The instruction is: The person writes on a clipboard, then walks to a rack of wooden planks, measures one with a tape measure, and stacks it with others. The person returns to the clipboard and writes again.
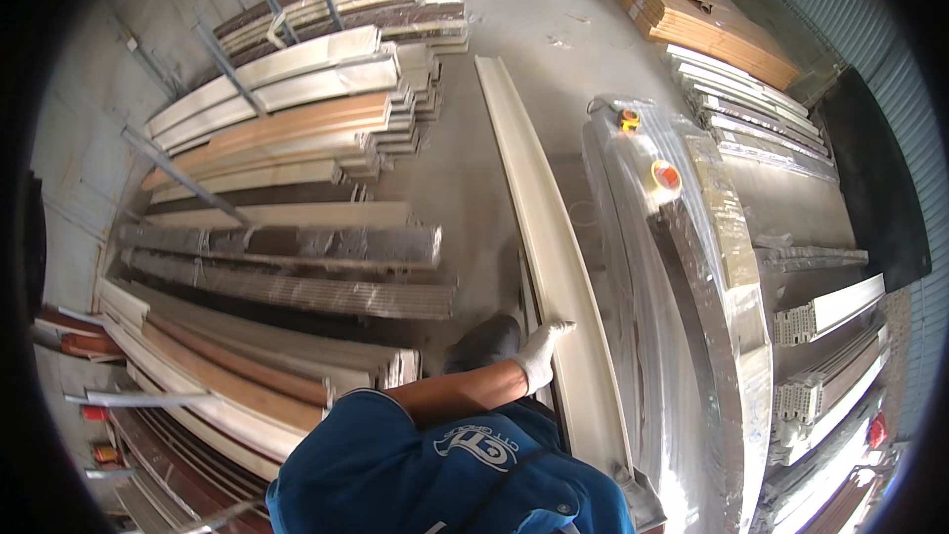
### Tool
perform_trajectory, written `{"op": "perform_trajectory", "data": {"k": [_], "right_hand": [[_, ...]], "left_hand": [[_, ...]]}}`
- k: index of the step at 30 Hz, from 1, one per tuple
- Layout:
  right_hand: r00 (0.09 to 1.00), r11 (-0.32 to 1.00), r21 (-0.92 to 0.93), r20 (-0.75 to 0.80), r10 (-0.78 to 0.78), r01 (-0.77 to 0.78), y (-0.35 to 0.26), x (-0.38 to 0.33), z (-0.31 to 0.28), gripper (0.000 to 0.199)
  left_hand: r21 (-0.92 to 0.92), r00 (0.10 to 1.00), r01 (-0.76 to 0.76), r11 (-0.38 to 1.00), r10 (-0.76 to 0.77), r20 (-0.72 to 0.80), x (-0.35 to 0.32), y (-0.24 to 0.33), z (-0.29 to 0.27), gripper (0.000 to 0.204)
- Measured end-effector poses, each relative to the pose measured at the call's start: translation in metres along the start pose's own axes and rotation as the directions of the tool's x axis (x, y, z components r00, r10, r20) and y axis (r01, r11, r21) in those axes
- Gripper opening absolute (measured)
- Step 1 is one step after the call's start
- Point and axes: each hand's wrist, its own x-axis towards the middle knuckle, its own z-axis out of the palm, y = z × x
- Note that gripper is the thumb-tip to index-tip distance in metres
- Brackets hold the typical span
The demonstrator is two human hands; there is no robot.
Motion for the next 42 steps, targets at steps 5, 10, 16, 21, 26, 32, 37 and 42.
{"op": "perform_trajectory", "data": {"k": [5,10,16,21,26,32,37,42], "right_hand": [[1.000,0.996,0.088,-0.008,0.025,-0.024,-0.090,0.078,0.028,0.057],[0.999,0.998,0.060,-0.019,0.036,-0.035,-0.201,0.194,0.064,0.061],[0.999,0.998,0.063,-0.023,0.031,-0.030,-0.346,0.303,0.101,0.068],[1.000,0.997,0.079,0.012,-0.006,0.005,-0.447,0.375,0.113,0.069],[1.000,0.999,0.036,0.007,-0.008,0.008,-0.542,0.451,0.139,0.064],[1.000,0.999,-0.043,-0.007,0.004,-0.004,-0.692,0.557,0.180,0.058],[0.998,0.994,-0.105,-0.056,-0.018,0.012,-0.839,0.641,0.221,0.054],[0.997,0.994,-0.102,-0.067,-0.048,0.041,-0.976,0.724,0.239,0.051]], "left_hand": [[-0.077,0.989,0.094,0.993,-0.084,0.120,0.061,0.120,0.008,0.055],[-0.113,0.991,0.106,0.988,-0.096,0.090,0.162,0.259,0.006,0.044],[-0.138,0.982,0.188,0.972,-0.183,0.050,0.243,0.450,0.030,0.044],[-0.098,0.994,0.111,0.989,-0.109,0.023,0.281,0.558,0.063,0.044],[-0.095,0.997,0.068,0.993,-0.065,0.035,0.371,0.636,0.057,0.045],[-0.182,0.994,0.088,0.979,-0.098,-0.044,0.482,0.782,0.066,0.051],[-0.206,0.981,0.192,0.960,-0.178,0.083,0.535,0.945,0.102,0.054],[-0.133,0.995,0.077,0.988,-0.068,0.077,0.611,1.063,0.128,0.054]]}}
